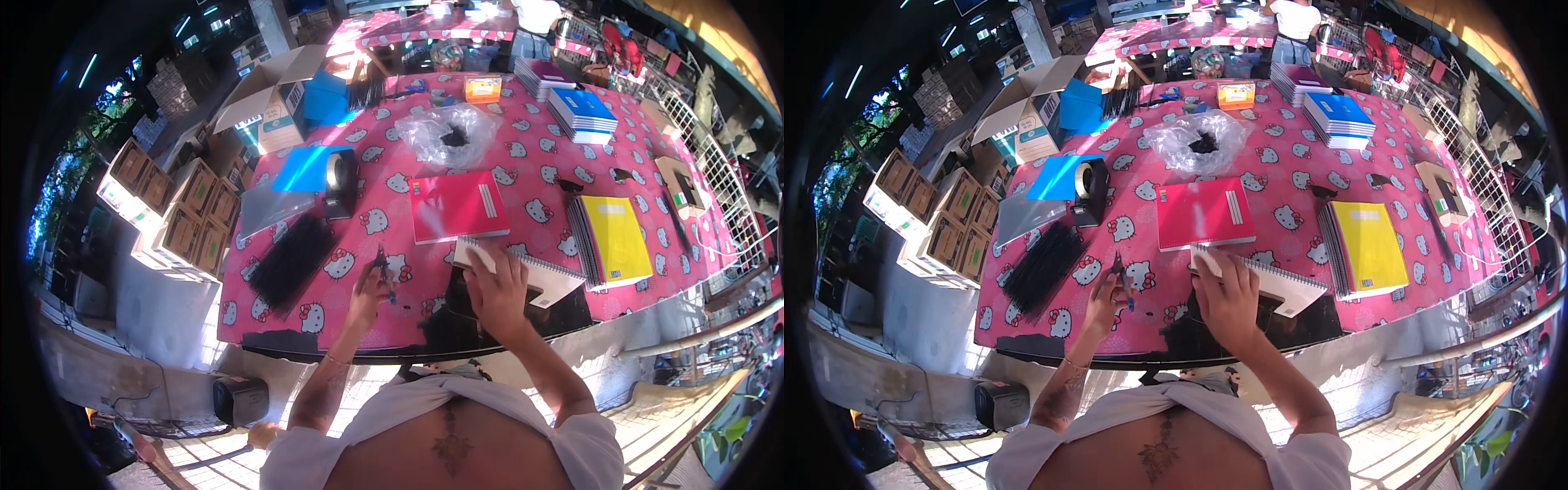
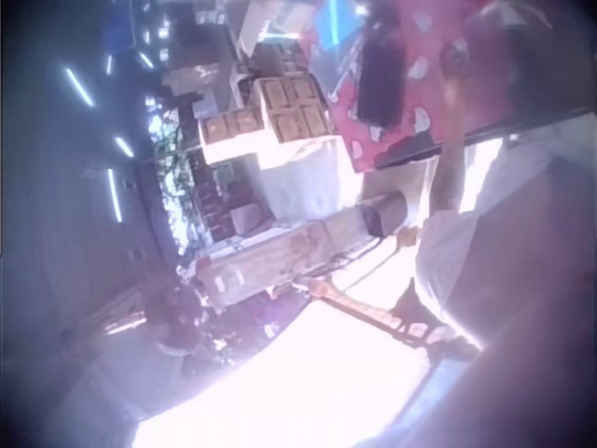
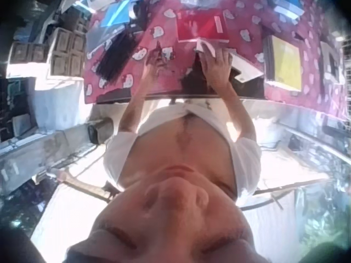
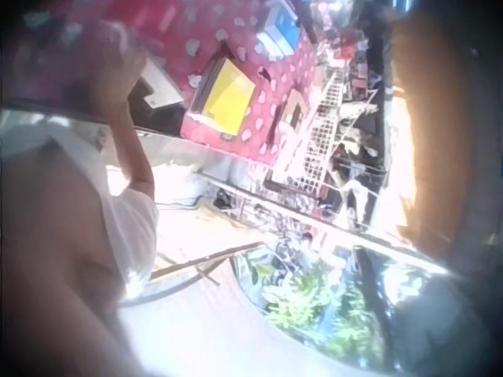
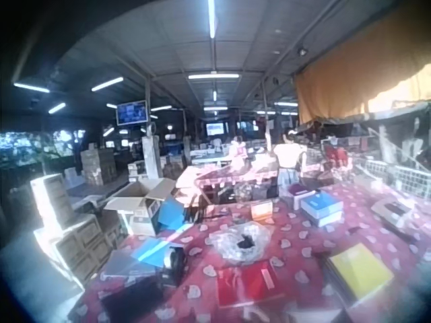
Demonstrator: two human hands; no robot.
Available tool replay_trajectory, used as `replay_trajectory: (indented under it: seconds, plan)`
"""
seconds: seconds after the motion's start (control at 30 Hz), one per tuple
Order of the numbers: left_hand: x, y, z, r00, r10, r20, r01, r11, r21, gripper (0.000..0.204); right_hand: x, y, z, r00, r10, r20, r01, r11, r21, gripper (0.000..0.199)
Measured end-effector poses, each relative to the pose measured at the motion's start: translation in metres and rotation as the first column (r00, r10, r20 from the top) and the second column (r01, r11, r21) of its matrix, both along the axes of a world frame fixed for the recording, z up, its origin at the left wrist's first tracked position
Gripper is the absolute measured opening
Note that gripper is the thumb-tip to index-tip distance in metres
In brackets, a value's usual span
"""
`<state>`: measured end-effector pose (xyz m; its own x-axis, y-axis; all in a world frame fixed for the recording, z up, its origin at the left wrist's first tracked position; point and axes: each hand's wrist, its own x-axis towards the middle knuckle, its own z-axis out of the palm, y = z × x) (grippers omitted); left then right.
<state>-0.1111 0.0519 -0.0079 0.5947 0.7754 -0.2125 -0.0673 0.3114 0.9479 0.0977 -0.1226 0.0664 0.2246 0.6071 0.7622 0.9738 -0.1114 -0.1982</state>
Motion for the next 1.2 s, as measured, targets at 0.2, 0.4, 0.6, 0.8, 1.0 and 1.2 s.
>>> replay_trajectory:
  seconds: [0.2, 0.4, 0.6, 0.8, 1.0, 1.2]
  plan:
    - [0.040, -0.038, 0.038, 0.965, -0.241, 0.102, 0.250, 0.964, -0.093, 0.040, 0.025, 0.027, 0.000, 0.999, -0.009, -0.042, 0.004, 0.993, -0.119, 0.029]
    - [0.075, -0.042, 0.048, 0.976, -0.139, 0.168, 0.178, 0.953, -0.245, 0.042, 0.020, 0.032, 0.008, 0.986, -0.084, -0.145, 0.050, 0.974, -0.223, 0.020]
    - [0.132, -0.023, 0.020, 0.983, -0.109, 0.150, 0.072, 0.970, 0.232, 0.034, 0.032, 0.035, 0.015, 0.977, 0.061, -0.206, -0.105, 0.972, -0.211, 0.017]
    - [0.114, -0.018, 0.018, 0.994, -0.108, 0.005, 0.097, 0.914, 0.394, 0.034, 0.037, 0.036, 0.022, 0.994, 0.086, -0.074, -0.101, 0.964, -0.245, 0.022]
    - [0.069, -0.043, 0.065, 0.916, -0.326, 0.232, 0.385, 0.875, -0.293, 0.033, 0.032, 0.035, 0.011, 0.977, 0.002, -0.213, -0.049, 0.976, -0.214, 0.016]
    - [0.075, -0.037, 0.063, 0.918, -0.302, 0.257, 0.378, 0.862, -0.338, 0.033, 0.026, 0.035, 0.011, 0.972, 0.015, -0.234, -0.055, 0.985, -0.166, 0.015]
